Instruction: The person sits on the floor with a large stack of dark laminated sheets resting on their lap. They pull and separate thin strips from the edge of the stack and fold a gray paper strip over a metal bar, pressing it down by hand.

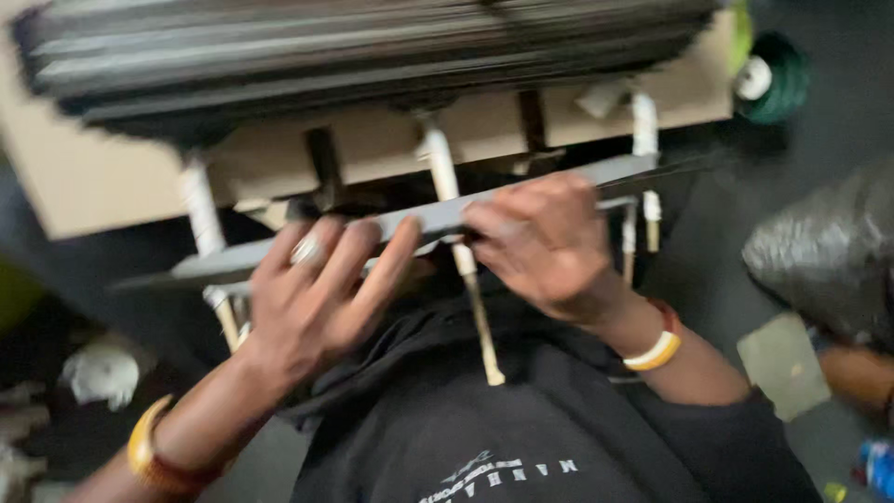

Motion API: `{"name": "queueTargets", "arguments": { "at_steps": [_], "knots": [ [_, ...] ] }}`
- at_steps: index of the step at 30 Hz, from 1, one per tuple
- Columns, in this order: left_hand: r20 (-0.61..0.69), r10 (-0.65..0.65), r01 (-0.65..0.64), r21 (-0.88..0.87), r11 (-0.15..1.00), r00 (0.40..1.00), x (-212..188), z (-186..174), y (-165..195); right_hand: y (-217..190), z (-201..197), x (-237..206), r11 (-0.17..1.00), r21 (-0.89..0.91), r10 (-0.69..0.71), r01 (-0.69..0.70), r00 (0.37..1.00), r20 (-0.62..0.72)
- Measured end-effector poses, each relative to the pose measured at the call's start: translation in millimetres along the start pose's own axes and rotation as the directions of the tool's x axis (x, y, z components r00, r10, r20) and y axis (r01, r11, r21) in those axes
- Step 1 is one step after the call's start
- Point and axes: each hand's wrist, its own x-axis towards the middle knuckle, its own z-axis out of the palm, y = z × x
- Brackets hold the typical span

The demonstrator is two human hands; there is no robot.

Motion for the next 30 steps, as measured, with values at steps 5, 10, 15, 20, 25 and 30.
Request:
{"name": "queueTargets", "arguments": {
  "at_steps": [5, 10, 15, 20, 25, 30],
  "knots": [
    [0.043, 0.075, -0.080, 0.152, 0.985, 0.996, 15, 14, 6, 18, 15, -11, 0.998, 0.044, -0.044, 0.046, 0.999, -0.030],
    [0.057, 0.042, -0.051, 0.148, 0.988, 0.997, 25, 18, 7, 48, -21, -26, 0.994, -0.060, 0.090, -0.089, 0.996, 0.025],
    [0.083, 0.032, -0.049, 0.216, 0.975, 0.996, 39, 16, 1, 108, -56, -62, 0.950, -0.096, 0.292, -0.299, 0.953, -0.079],
    [0.031, 0.105, -0.110, 0.274, 0.955, 0.994, 67, 33, -8, 149, -41, -57, 0.952, 0.068, 0.305, -0.298, 0.910, -0.281],
    [0.014, 0.079, -0.079, 0.331, 0.940, 0.997, 76, 37, -18, 172, -28, -42, 0.981, 0.073, 0.192, -0.178, 0.900, -0.390],
    [-0.017, 0.055, -0.046, 0.340, 0.939, 0.998, 66, 47, -16, 174, -23, -50, 0.970, -0.056, 0.201, -0.237, 0.909, -0.364]
  ]
}}
